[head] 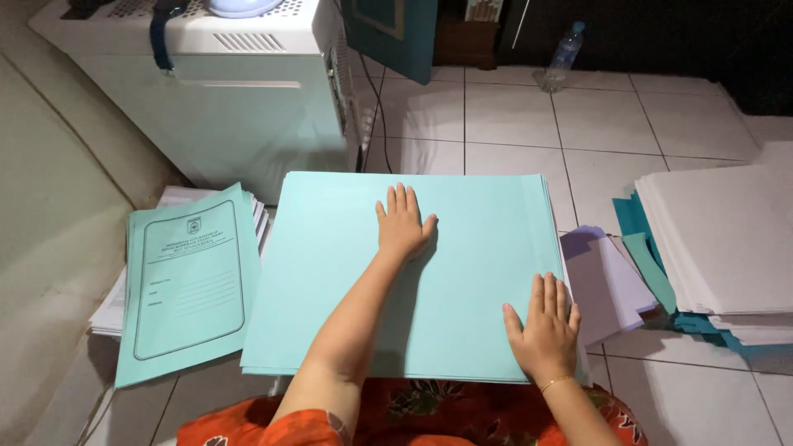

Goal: The person is organizing and stacking light blue paper folders, smoothing each one out as it is added to the stack.

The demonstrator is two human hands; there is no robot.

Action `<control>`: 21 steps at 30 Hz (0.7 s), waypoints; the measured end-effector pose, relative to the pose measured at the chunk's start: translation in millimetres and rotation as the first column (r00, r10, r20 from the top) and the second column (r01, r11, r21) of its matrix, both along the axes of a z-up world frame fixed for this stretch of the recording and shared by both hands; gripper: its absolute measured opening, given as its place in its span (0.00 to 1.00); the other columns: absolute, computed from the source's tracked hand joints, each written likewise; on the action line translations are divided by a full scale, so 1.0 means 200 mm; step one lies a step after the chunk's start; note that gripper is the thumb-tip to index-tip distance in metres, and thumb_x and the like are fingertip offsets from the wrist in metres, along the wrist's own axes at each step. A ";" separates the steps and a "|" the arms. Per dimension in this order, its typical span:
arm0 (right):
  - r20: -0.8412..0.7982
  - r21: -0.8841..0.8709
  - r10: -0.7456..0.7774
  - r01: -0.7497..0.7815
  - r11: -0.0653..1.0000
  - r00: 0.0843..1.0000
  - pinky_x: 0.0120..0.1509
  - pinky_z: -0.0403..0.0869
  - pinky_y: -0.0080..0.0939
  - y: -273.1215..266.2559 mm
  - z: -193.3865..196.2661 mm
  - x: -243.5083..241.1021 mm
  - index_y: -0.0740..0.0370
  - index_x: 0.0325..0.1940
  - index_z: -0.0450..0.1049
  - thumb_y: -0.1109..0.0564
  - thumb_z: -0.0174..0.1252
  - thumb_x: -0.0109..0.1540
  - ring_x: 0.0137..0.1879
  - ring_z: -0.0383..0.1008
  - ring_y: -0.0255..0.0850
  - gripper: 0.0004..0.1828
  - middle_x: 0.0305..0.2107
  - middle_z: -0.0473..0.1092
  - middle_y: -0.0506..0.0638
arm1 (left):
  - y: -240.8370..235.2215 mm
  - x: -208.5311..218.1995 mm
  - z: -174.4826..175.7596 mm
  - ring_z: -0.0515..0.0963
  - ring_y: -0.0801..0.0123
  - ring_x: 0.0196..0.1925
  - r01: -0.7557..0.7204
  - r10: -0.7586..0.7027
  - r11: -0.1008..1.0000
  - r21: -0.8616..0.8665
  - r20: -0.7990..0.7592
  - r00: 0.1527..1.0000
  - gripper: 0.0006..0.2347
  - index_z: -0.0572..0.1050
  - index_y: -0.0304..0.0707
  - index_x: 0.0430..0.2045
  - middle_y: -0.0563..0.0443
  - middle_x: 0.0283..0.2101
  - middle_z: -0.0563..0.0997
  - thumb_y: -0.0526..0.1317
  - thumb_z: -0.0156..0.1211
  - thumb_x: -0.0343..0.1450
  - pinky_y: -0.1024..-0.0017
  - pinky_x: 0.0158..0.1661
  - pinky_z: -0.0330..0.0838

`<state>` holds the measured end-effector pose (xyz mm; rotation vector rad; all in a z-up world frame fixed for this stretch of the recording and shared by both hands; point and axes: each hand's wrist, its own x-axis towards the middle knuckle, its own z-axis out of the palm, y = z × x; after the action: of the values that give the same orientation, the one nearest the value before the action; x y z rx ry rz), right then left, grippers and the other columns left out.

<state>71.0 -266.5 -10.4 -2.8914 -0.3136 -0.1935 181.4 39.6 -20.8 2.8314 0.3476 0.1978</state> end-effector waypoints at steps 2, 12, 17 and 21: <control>0.006 -0.001 -0.005 0.005 1.000 1.000 0.79 0.44 0.61 0.00 0.00 0.01 0.58 0.80 0.47 0.31 0.36 0.66 0.83 0.39 0.47 0.44 0.78 0.44 0.53 | 0.03 0.10 0.03 0.39 0.48 0.79 -0.006 0.005 1.000 -0.010 -0.013 1.000 0.36 0.46 0.32 0.73 0.39 0.78 0.44 0.60 0.35 0.74 0.42 0.71 0.36; -0.021 0.028 -0.015 0.016 0.999 1.000 0.79 0.43 0.60 0.01 0.02 -0.01 0.58 0.80 0.46 0.31 0.37 0.66 0.83 0.38 0.47 0.45 0.78 0.44 0.53 | -0.08 -0.20 -0.08 0.41 0.48 0.79 0.006 -0.008 1.000 0.030 0.051 0.999 0.35 0.49 0.32 0.72 0.39 0.77 0.47 0.59 0.36 0.74 0.44 0.71 0.38; -0.003 0.030 0.002 -0.001 1.000 1.000 0.79 0.43 0.61 -0.01 -0.01 -0.01 0.59 0.80 0.47 0.30 0.36 0.66 0.82 0.39 0.48 0.45 0.78 0.44 0.54 | -0.31 -0.92 0.05 0.38 0.48 0.79 0.060 -0.060 0.998 -0.021 0.012 0.998 0.35 0.47 0.30 0.72 0.36 0.77 0.44 0.59 0.38 0.75 0.45 0.71 0.35; -0.033 0.002 0.015 -0.015 1.000 0.999 0.79 0.43 0.64 0.00 0.00 -0.01 0.58 0.80 0.45 0.29 0.35 0.66 0.83 0.38 0.48 0.45 0.78 0.43 0.54 | -0.38 -1.24 0.02 0.36 0.48 0.79 0.138 -0.139 0.990 0.005 0.018 0.990 0.35 0.44 0.31 0.73 0.36 0.78 0.41 0.60 0.35 0.77 0.47 0.70 0.32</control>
<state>69.0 -267.3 -10.5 -2.8865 -0.3287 -0.1431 -66.2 -37.1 -16.4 2.8421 0.1458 0.1956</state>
